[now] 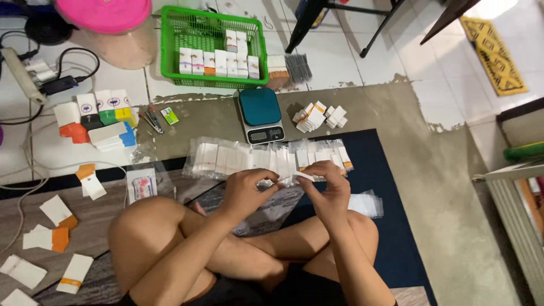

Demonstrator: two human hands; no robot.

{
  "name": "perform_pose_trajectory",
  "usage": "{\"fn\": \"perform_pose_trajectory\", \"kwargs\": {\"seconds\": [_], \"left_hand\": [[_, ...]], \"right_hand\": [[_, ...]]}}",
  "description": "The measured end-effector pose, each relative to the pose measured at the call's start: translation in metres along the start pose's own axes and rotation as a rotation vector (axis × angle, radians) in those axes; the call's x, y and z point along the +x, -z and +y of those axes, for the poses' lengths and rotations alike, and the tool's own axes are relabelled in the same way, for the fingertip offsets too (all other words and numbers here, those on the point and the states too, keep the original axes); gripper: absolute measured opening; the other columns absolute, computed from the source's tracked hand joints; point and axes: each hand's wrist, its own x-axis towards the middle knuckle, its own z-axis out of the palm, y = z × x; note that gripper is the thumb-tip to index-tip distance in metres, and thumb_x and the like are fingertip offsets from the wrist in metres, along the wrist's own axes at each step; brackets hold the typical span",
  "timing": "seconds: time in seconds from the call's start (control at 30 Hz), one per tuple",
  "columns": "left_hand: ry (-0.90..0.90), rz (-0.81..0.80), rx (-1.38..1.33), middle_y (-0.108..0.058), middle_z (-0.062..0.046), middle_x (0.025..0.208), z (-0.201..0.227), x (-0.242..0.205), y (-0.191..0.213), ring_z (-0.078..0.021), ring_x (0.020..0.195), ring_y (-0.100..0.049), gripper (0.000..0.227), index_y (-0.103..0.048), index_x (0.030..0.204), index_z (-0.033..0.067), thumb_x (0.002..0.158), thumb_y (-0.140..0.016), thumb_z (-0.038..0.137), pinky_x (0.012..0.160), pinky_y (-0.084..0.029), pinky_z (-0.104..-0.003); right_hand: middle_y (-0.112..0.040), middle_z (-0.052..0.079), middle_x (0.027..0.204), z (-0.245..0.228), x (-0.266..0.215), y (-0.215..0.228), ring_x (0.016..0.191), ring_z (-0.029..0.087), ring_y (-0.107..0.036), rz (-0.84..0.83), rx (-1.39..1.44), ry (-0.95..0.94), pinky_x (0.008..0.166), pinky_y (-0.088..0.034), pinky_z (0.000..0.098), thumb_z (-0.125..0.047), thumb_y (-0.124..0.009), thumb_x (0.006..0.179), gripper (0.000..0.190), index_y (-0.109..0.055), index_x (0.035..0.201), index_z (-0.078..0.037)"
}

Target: The person sorts small white and orange packets by hand while sitting on the floor, placing them into clear plastic bags.

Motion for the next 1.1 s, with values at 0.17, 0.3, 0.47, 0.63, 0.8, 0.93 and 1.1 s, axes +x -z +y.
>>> {"fn": "perform_pose_trajectory", "kwargs": {"seconds": [0.17,0.3,0.47,0.63,0.8,0.93,1.1], "left_hand": [[-0.018,-0.048,-0.036,-0.082,-0.006,0.089,0.012,0.000,0.010,-0.0271,0.089,-0.078,0.009,-0.078,0.089,0.0129,0.090,-0.078,0.022,0.077,-0.063,-0.040],[-0.013,-0.083,-0.008,-0.081,-0.009,0.091,0.009,-0.001,0.009,-0.0286,0.092,-0.078,0.011,-0.080,0.094,0.0116,0.093,-0.076,0.022,0.077,-0.064,-0.042],[-0.008,-0.091,-0.100,-0.081,-0.010,0.090,0.013,0.000,0.018,-0.0302,0.089,-0.078,0.012,-0.079,0.098,0.0118,0.097,-0.072,0.021,0.077,-0.063,-0.042],[0.010,-0.080,-0.219,-0.081,-0.011,0.084,0.011,0.004,0.013,-0.0301,0.083,-0.078,0.011,-0.079,0.098,0.0126,0.096,-0.072,0.020,0.074,-0.062,-0.037],[0.041,-0.136,-0.302,-0.081,-0.013,0.087,0.015,0.000,0.016,-0.0306,0.080,-0.078,0.014,-0.079,0.103,0.0088,0.098,-0.068,0.015,0.069,-0.062,-0.039],[-0.011,-0.171,-0.191,-0.081,-0.014,0.087,0.012,0.006,0.019,-0.0339,0.079,-0.078,0.016,-0.079,0.105,0.0067,0.100,-0.065,0.014,0.069,-0.063,-0.039],[0.028,-0.208,-0.258,-0.080,-0.010,0.085,0.002,0.005,0.013,-0.0260,0.076,-0.077,0.019,-0.078,0.109,0.0098,0.104,-0.061,0.016,0.067,-0.062,-0.038]], "right_hand": [[-0.075,0.003,0.084,0.003,-0.006,-0.003,0.088,0.024,-0.069,-0.032,-0.177,0.094,0.095,-0.041,0.0360,-0.003,-0.087,0.079,0.017,-0.078,0.092,-0.011],[-0.074,0.000,0.083,0.006,-0.010,-0.005,0.088,0.022,-0.069,-0.074,-0.208,0.078,0.096,-0.041,0.0365,-0.004,-0.087,0.080,0.017,-0.079,0.091,-0.014],[-0.073,0.011,0.080,0.041,-0.023,-0.004,0.082,0.021,-0.067,-0.004,0.100,-0.214,0.087,-0.050,0.0394,0.006,-0.083,0.082,0.013,-0.073,0.087,0.000],[-0.071,0.008,0.082,0.049,-0.032,-0.012,0.084,0.014,-0.061,0.109,0.230,-0.350,0.082,-0.052,0.0360,0.004,-0.078,0.088,0.010,-0.069,0.090,0.002],[-0.072,0.009,0.080,0.030,-0.026,-0.018,0.077,0.011,-0.061,0.202,0.230,-0.493,0.073,-0.051,0.0320,-0.001,-0.079,0.090,0.008,-0.071,0.091,-0.001],[-0.070,0.006,0.080,0.052,-0.024,-0.018,0.075,0.011,-0.062,0.172,0.344,-0.616,0.071,-0.050,0.0295,-0.001,-0.077,0.090,0.007,-0.071,0.092,-0.002],[-0.071,0.006,0.081,0.034,-0.012,-0.023,0.075,0.010,-0.064,0.142,0.431,-0.674,0.071,-0.050,0.0260,-0.002,-0.076,0.091,0.007,-0.072,0.095,-0.001]]}}
